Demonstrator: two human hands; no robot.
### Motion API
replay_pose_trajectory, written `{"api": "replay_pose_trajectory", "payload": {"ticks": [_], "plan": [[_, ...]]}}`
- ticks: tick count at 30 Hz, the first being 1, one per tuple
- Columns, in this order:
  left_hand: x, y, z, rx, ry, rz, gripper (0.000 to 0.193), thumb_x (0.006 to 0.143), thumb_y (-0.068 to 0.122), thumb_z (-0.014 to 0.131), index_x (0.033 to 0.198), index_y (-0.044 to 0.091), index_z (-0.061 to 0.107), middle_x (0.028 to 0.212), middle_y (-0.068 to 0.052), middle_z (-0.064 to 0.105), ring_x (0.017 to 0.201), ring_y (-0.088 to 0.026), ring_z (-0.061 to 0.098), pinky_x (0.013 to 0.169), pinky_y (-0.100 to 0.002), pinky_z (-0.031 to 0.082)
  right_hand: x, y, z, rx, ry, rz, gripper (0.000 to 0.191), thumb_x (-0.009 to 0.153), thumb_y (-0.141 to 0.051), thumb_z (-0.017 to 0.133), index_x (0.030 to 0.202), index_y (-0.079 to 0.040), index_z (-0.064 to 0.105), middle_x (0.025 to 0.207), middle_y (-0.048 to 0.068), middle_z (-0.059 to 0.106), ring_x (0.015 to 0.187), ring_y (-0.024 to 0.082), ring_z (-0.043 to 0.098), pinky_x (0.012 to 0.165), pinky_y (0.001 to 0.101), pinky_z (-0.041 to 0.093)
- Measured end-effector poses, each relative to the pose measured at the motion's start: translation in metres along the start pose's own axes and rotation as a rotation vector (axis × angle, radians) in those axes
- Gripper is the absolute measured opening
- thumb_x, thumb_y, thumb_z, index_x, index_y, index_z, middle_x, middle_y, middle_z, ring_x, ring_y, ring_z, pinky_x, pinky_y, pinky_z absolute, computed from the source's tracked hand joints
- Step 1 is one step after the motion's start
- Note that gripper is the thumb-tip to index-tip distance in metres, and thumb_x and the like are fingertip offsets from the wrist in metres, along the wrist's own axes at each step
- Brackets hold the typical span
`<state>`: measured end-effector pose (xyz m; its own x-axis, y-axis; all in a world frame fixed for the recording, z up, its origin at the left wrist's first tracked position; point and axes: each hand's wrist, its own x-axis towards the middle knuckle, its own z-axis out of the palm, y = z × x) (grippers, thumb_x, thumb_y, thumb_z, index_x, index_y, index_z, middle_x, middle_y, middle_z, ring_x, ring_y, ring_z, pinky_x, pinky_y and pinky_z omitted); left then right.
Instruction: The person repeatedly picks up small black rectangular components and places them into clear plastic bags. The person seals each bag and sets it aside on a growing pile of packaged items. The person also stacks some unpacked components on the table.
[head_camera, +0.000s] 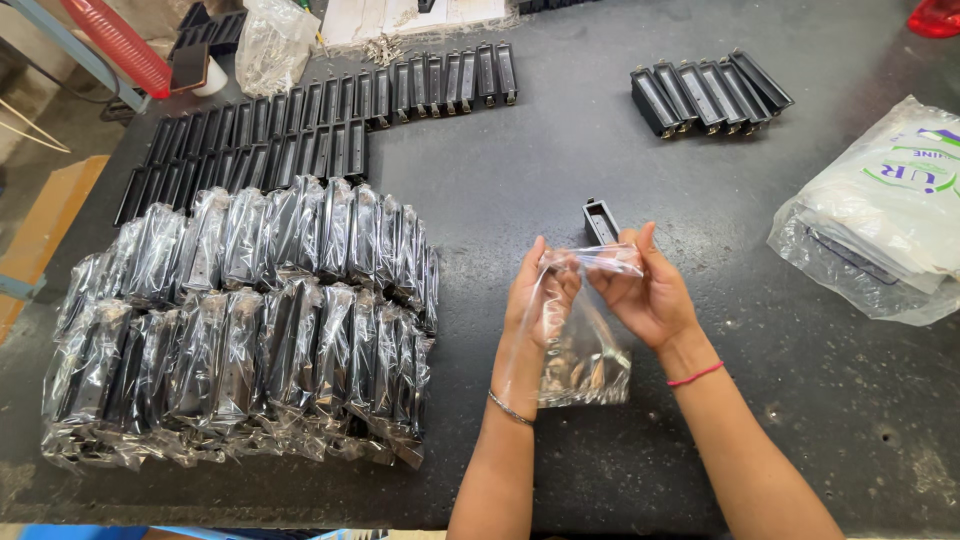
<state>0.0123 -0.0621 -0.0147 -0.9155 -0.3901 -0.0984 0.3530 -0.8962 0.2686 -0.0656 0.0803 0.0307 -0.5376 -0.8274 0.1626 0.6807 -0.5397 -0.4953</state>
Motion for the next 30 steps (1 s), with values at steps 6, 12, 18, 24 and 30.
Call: {"api": "replay_pose_trajectory", "payload": {"ticks": [6,12,18,24,30], "plan": [[-0.010,0.019,0.004,0.285,-0.142,-0.072,0.029,0.105,0.031,0.058,0.094,0.005,0.057,0.083,-0.011,0.069,0.071,-0.017,0.070,0.062,-0.028,0.060,0.000,0.000,-0.008,-0.091,0.027,0.009,0.043,0.111,-0.046,0.049,0.080,-0.015,0.048,0.074,-0.001,0.052,0.074,0.011,0.056,0.081,0.0307,0.051],[-0.024,0.039,0.008,0.805,-0.270,-0.204,0.040,0.106,0.029,0.069,0.125,-0.006,0.061,0.089,-0.003,0.062,0.072,-0.010,0.058,0.065,-0.020,0.050,0.003,-0.007,-0.017,0.007,0.021,0.042,0.041,0.111,-0.043,0.052,0.083,-0.013,0.049,0.077,-0.001,0.054,0.069,0.010,0.057,0.066,0.0265,0.051],[-0.032,0.048,0.013,0.343,-0.253,0.062,0.044,0.099,0.017,0.070,0.136,0.004,0.051,0.089,-0.002,0.062,0.070,-0.008,0.058,0.064,-0.021,0.051,-0.001,-0.014,-0.018,-0.418,0.104,0.323,0.024,0.096,-0.029,0.064,0.100,-0.005,0.063,0.088,0.004,0.066,0.069,0.007,0.061,0.053,0.0158,0.046],[-0.030,0.033,0.023,0.264,-0.331,-0.047,0.045,0.100,0.012,0.067,0.141,0.004,0.048,0.092,-0.004,0.065,0.070,-0.006,0.058,0.059,-0.018,0.051,-0.021,0.003,-0.036,-0.633,-0.263,0.339,0.032,0.099,-0.022,0.067,0.119,0.002,0.073,0.085,0.003,0.064,0.065,0.005,0.061,0.048,0.0153,0.047],[-0.021,-0.020,0.024,0.400,-0.418,-0.326,0.039,0.103,0.020,0.069,0.136,0.004,0.054,0.102,-0.003,0.064,0.080,-0.008,0.060,0.066,-0.018,0.050,-0.016,-0.015,-0.032,-0.367,-0.195,-0.155,0.027,0.103,-0.014,0.070,0.127,-0.001,0.069,0.119,0.010,0.067,0.095,0.013,0.068,0.077,0.0258,0.060]]}}
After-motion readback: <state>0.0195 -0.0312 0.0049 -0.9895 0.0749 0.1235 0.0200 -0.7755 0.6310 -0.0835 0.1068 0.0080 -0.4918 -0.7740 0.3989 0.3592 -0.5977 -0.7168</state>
